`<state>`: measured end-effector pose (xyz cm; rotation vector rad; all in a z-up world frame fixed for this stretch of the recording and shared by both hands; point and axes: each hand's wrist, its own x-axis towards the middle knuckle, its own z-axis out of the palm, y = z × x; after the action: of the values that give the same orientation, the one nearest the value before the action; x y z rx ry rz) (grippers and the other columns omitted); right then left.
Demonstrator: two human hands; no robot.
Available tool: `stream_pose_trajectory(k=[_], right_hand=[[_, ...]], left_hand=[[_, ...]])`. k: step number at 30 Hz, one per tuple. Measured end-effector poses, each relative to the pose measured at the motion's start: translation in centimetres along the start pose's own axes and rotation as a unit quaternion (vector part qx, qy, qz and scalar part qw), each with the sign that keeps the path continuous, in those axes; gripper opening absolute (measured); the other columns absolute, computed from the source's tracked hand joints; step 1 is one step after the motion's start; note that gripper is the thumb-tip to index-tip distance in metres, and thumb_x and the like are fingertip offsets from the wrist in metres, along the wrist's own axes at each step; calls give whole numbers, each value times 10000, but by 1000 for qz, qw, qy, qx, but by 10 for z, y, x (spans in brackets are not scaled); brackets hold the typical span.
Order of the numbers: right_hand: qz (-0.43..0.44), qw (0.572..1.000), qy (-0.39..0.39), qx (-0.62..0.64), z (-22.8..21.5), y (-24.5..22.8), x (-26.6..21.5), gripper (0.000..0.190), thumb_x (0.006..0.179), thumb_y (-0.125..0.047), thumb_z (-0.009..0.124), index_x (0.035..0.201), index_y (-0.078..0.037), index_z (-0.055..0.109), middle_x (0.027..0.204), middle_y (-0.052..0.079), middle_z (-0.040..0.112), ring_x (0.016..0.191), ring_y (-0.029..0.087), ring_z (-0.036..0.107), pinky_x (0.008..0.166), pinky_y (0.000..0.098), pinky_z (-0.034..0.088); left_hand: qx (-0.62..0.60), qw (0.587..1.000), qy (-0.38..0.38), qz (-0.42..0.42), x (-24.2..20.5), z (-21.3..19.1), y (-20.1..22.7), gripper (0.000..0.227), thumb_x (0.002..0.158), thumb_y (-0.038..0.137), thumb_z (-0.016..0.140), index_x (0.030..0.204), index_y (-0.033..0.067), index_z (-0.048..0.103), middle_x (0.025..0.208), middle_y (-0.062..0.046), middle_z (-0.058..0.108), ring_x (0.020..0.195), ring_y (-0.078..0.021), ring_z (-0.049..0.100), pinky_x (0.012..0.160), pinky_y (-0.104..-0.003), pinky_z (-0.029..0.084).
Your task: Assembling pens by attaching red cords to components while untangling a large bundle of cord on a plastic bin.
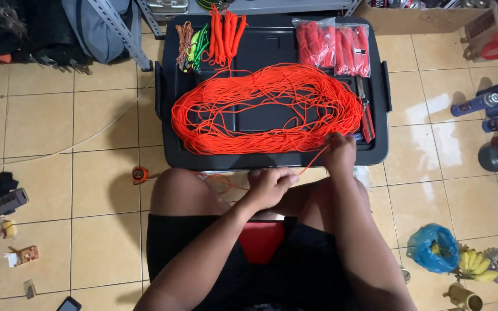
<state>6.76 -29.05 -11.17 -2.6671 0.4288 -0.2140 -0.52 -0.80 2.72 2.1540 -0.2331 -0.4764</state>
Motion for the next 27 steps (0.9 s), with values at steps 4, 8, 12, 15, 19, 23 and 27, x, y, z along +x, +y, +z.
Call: stream_pose_trajectory(k=[4,8,12,15,19,23,27], right_hand=[[225,858,66,456,7,-30,1,157,973,-117,624,860,-110,732,635,177,670,525,284,689,473,373,546],[230,817,106,519,-44,-80,-11,111,1019,-125,630,991,-83,729,726,99,695,593,168,673,538,306,564],[218,725,76,649,-59,-68,-7,148,1054,-60,564,1180,-15,628,997,194,755,854,264,800,756,410,705],[243,654,47,715,-73,-67,-8,210,1012,47,528,1206,8,598,1045,206,751,923,280,800,839,426,700],[309,577,19,756,-77,-62,-1,276,955,37,558,1227,33,605,1093,205,760,978,276,803,902,427,687],[333,575,26,747,-57,-35,9,191,934,-40,659,1124,-61,675,1066,162,779,924,284,807,837,414,695],[306,624,21,719,-50,-27,13,255,985,17,564,1226,-65,588,1075,131,761,810,228,769,707,330,670]], left_hand=[[36,999,-2,37,-9,3,-7,143,908,507,684,906,401,780,672,169,710,807,-65,732,823,-187,466],[-28,997,-76,-6,-18,-22,15,167,934,426,682,977,318,802,782,22,768,913,-196,751,876,-280,504],[25,991,-125,-28,-11,-19,17,195,936,430,679,1019,313,810,931,6,797,1097,-212,722,1047,-315,439],[37,985,-165,-44,-9,-20,10,188,937,396,686,1016,283,814,989,-32,795,1135,-253,708,1064,-359,455],[51,973,-218,-62,3,19,-41,189,930,338,693,995,219,823,1019,-109,784,1123,-315,710,1016,-417,531],[91,960,-248,-97,2,9,-40,196,930,376,686,1029,263,812,1102,-75,778,1160,-286,703,1010,-418,550],[125,953,-241,-133,3,5,-40,188,875,401,726,995,289,815,1041,-81,780,1076,-294,736,944,-461,587]])
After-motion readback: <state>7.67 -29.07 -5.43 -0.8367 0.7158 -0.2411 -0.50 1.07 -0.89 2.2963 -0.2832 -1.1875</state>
